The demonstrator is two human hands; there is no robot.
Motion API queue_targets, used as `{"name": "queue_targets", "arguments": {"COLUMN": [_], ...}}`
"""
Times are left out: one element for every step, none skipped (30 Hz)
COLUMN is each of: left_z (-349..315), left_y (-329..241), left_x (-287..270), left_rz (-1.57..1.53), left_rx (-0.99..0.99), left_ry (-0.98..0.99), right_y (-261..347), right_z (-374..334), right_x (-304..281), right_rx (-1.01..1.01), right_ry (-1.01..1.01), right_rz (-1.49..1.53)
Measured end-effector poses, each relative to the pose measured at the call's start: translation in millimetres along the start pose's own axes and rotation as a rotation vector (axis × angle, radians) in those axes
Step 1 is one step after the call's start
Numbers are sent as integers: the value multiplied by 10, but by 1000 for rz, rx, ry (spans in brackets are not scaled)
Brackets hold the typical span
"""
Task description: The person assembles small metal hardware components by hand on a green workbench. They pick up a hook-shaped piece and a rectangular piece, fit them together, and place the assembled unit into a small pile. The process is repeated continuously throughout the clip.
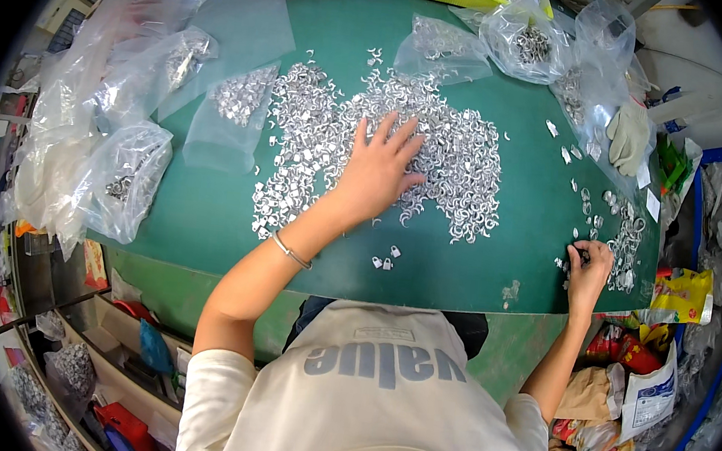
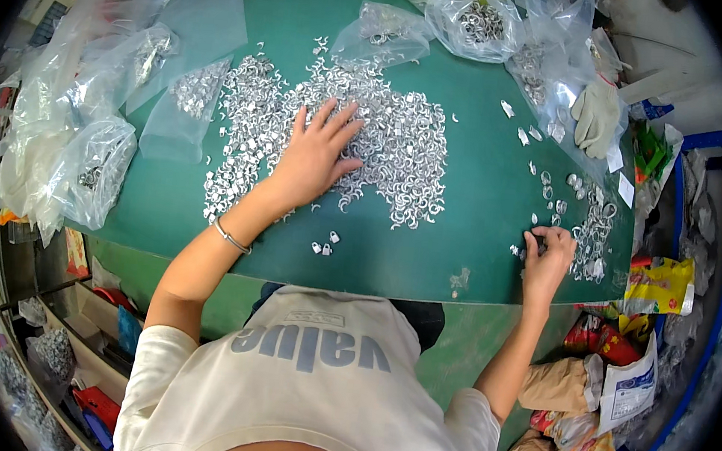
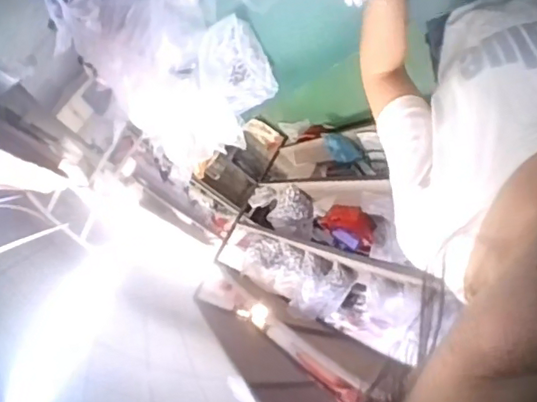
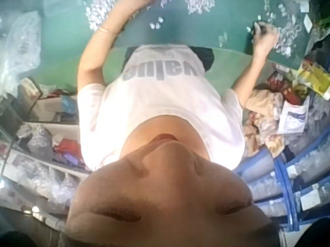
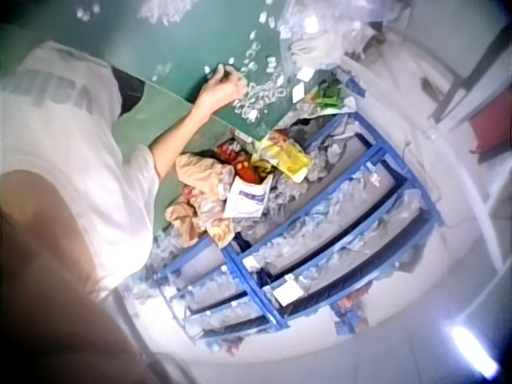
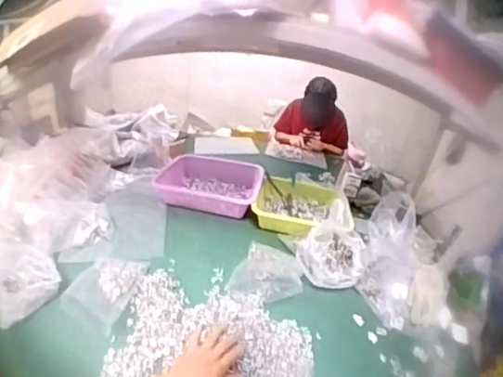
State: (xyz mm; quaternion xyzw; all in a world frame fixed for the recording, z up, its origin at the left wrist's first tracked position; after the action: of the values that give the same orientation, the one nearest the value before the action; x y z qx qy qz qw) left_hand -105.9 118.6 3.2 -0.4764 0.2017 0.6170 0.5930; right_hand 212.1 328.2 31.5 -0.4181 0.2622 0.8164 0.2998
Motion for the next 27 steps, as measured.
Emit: {"name": "queue_targets", "arguments": {"left_z": [-39, -96, -137, -181, -229, -276, -322, -360, -401, -427, -459, -496, -522, -546, -586, -639, -690, -718, -738, -749, -750, -727, -667, -558, -453, -349, -251], "left_y": [-24, -19, -10, 12, 31, 39, 49, 56, 56, 54, 70, 105, 126, 122, 127, 143, 152, 145, 145, 149, 151, 165, 173, 167, 173, 191, 217], "left_x": [19, 10, -11, -41, -66, -109, -147, -172, -205, -250, -277, -306, -334, -370, -404, -437, -467, -500, -545, -607, -658, -689, -718, -745, -719, -614, -508], "left_rz": [69, 70, 58, 50, 41, 35, 39, 37, 36, 31, 37, 44, 49, 55, 51, 48, 44, 8, 12, 15, 17, 14, -17, -48, -82, -50, -13], "left_rx": [24, 17, 23, 29, 36, 40, 31, 25, 16, -22, -41, -63, -82, -103, -123, -147, -169, -195, -195, -195, -191, -172, -178, -181, -182, -106, -153], "left_ry": [18, 66, 74, 85, 97, 93, 94, 93, 93, 65, 65, 60, 56, 60, 64, 67, 69, 38, 51, 64, 76, 40, -1, -38, -77, -153, -135], "right_y": [57, 144, 269, 528, 833, 1119, 1387, 1623, 1824, 1964, 2074, 2147, 2166, 2180, 2201, 2195, 2173, 2132, 2085, 2024, 1973, 1936, 1930, 1992, 2069, 2157, 2243], "right_z": [41, 99, 141, 206, 262, 315, 363, 415, 456, 464, 443, 434, 411, 374, 338, 314, 282, 260, 258, 285, 314, 357, 406, 481, 528, 565, 593], "right_x": [45, 114, 181, 232, 294, 380, 460, 515, 563, 673, 809, 881, 884, 856, 819, 763, 685, 602, 571, 577, 601, 646, 694, 723, 769, 813, 857], "right_rx": [107, 211, 320, 270, 220, 46, -128, -256, -385, -421, -455, -494, -542, -588, -641, -653, -657, -656, -654, -618, -559, -500, -442, -404, -414, -424, -438], "right_ry": [69, 139, 213, 286, 358, 362, 363, 345, 327, 319, 310, 300, 305, 308, 314, 359, 397, 433, 469, 463, 440, 418, 396, 307, 256, 206, 158], "right_rz": [165, 331, 496, 600, 702, 745, 784, 761, 737, 716, 694, 671, 636, 599, 565, 556, 557, 555, 553, 681, 709, 736, 763, 794, 747, 700, 654]}}
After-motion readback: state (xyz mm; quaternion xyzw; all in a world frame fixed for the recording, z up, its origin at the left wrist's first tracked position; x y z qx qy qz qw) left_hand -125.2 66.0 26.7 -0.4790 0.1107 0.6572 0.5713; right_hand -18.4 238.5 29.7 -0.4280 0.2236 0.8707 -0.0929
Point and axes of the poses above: each hand's wrist, its own z-axis towards the middle knuckle, its own x-axis out of the palm, y = z × x, the point moved 2 cm from there along z, towards the middle knuckle, and after that the axes turned 10 degrees about -y, right-handed, at the moved point
